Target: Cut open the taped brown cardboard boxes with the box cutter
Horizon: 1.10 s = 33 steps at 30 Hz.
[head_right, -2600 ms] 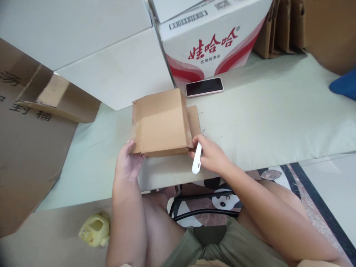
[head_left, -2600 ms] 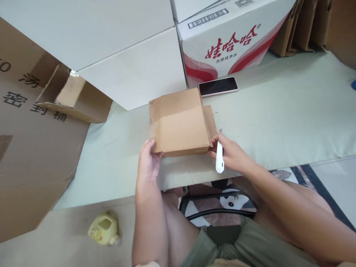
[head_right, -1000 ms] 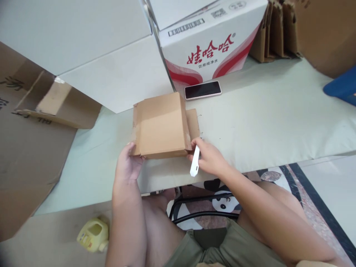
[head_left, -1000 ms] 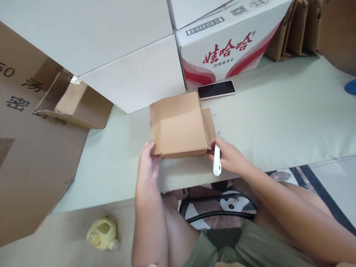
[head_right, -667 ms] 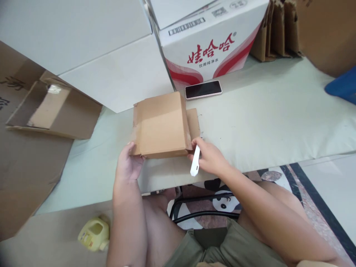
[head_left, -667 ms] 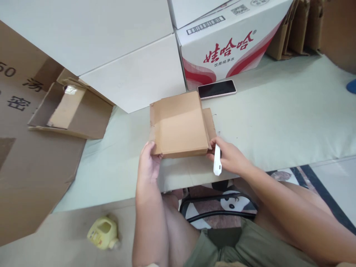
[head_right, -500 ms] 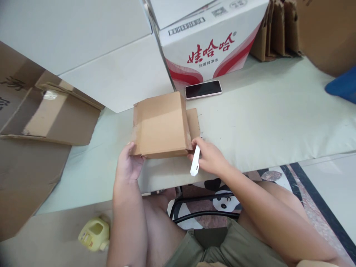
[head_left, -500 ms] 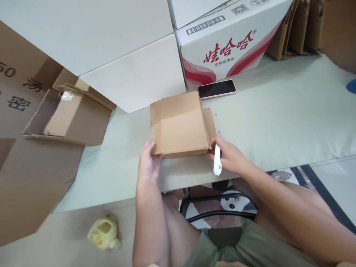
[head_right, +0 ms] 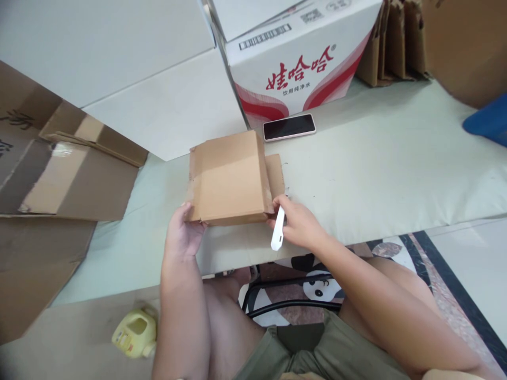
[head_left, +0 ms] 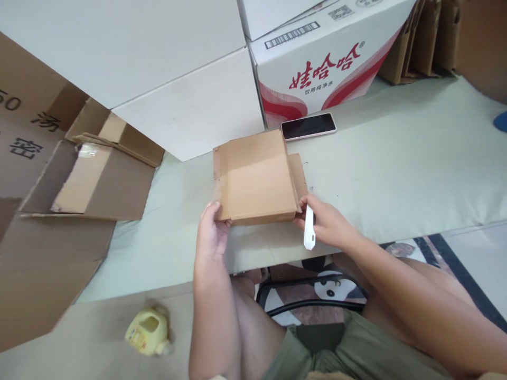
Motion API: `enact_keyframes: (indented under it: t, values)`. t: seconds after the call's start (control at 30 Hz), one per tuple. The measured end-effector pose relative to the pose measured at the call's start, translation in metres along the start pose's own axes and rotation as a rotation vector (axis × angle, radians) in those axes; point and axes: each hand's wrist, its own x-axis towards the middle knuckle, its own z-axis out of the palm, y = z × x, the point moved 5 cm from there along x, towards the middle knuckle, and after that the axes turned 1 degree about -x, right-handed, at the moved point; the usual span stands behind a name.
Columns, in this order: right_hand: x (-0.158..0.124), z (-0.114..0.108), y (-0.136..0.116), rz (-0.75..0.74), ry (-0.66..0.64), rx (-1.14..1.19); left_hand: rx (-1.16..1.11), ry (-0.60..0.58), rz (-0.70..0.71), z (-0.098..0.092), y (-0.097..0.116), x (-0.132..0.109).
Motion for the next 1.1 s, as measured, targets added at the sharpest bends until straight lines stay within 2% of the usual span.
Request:
enact_keyframes:
  t: [0.47,0.93,1.1]
  values:
    - [0.0004,0.0021,0.0022,0.024,-0.007,-0.032,-0.024,0.031,-0.012,0.0016,0.0013,-0.0021]
    - [0.0018,0.0057,0.0034,-0.009,0.027,-0.121,-0.008,-0.020,0.017,0.0035,0.0013,-0.0021]
    - [0.0015,0.0082,0.0040,-0.019,0.016,-0.134,-0.026,0.013,-0.004,0.0038,0.0008,-0.0028]
